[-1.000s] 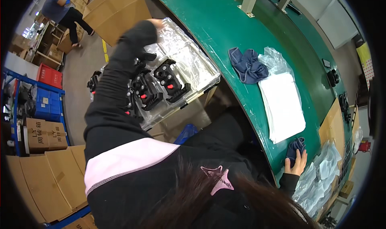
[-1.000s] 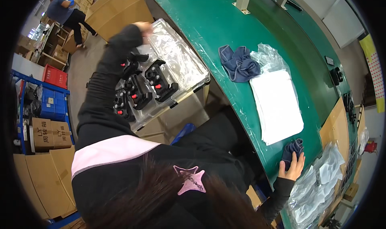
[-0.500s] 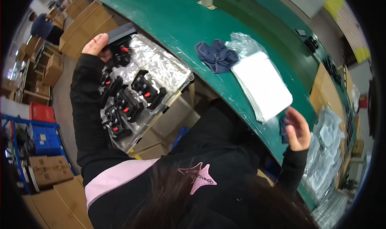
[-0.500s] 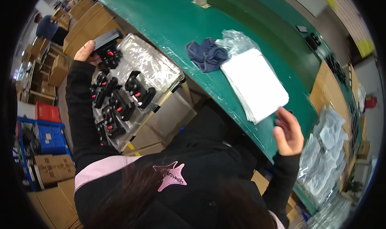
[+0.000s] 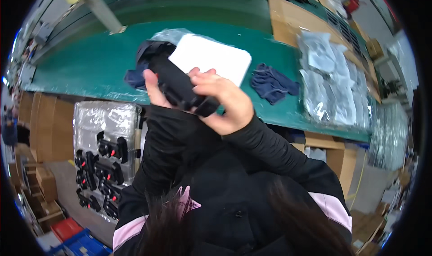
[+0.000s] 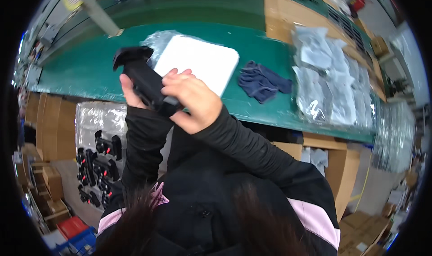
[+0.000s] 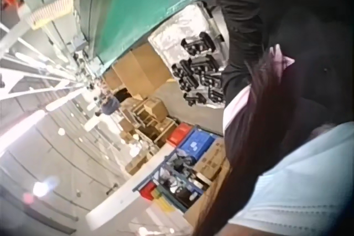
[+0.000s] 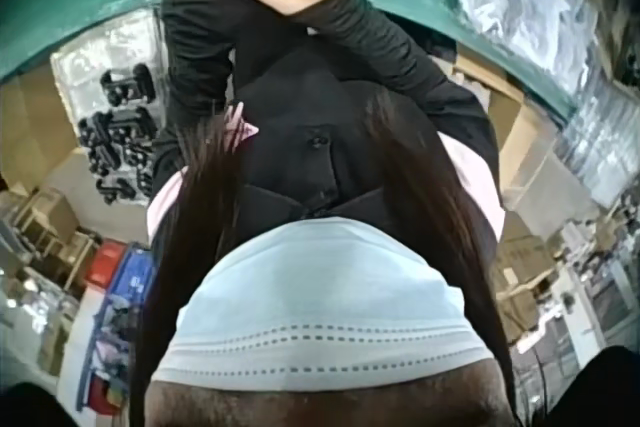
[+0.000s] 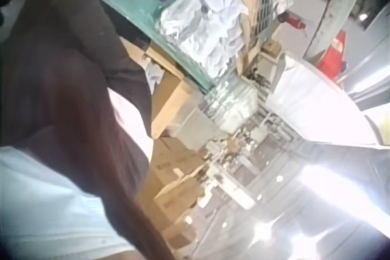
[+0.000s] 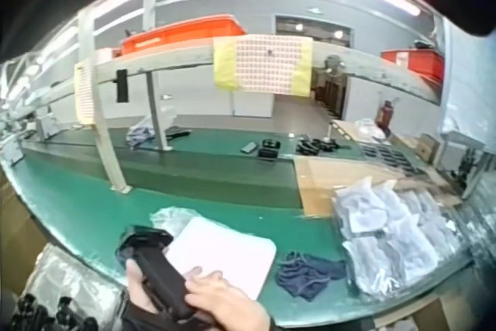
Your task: The recorder is cleaning plastic mounting brackets with a cloth and packaging them into individual plastic bags at an assembly line station.
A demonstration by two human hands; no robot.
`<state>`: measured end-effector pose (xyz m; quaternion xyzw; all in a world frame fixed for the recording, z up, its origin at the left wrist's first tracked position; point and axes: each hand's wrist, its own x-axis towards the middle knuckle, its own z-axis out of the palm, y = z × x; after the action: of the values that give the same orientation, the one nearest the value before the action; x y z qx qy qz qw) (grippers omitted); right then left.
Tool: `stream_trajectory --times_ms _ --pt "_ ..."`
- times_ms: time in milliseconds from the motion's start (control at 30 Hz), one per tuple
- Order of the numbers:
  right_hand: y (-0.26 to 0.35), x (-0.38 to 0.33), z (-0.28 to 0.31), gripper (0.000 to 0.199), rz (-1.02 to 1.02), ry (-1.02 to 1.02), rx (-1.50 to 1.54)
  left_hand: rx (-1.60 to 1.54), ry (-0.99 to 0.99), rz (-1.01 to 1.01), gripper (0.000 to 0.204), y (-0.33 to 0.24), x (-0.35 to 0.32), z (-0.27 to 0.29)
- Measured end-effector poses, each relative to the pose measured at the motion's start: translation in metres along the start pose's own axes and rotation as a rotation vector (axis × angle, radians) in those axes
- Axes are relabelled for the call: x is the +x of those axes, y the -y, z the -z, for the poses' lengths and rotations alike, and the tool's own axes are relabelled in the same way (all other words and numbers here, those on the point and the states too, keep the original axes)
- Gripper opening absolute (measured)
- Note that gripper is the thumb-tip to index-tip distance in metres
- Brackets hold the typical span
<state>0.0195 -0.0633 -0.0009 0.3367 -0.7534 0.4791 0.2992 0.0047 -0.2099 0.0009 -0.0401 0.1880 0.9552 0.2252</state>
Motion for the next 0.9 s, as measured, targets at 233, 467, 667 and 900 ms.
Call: stream_trajectory --times_ms 233,467,667,900 --pt "0.038 -0.016 0.017 0.046 -0.143 0.008 0.031 0.095 -0.106 0.064 0.057 -0.014 0.025 0.003" --pt "0.041 -0.024 0.031 0.036 -0.102 0.111 0.108 0.044 0.034 0.087 0.04 -0.012 0.035 0.016" --pt "0.006 -0.018 0.071 0.061 0.0 0.215 -0.192 -0.247 0.186 0.31 0.063 0.008 0.024 0.013" --pt "-0.109 -0.12 0.103 0.074 -0.724 0.277 -1.25 -0.336 0.247 0.421 0.086 0.025 0.006 0.007"
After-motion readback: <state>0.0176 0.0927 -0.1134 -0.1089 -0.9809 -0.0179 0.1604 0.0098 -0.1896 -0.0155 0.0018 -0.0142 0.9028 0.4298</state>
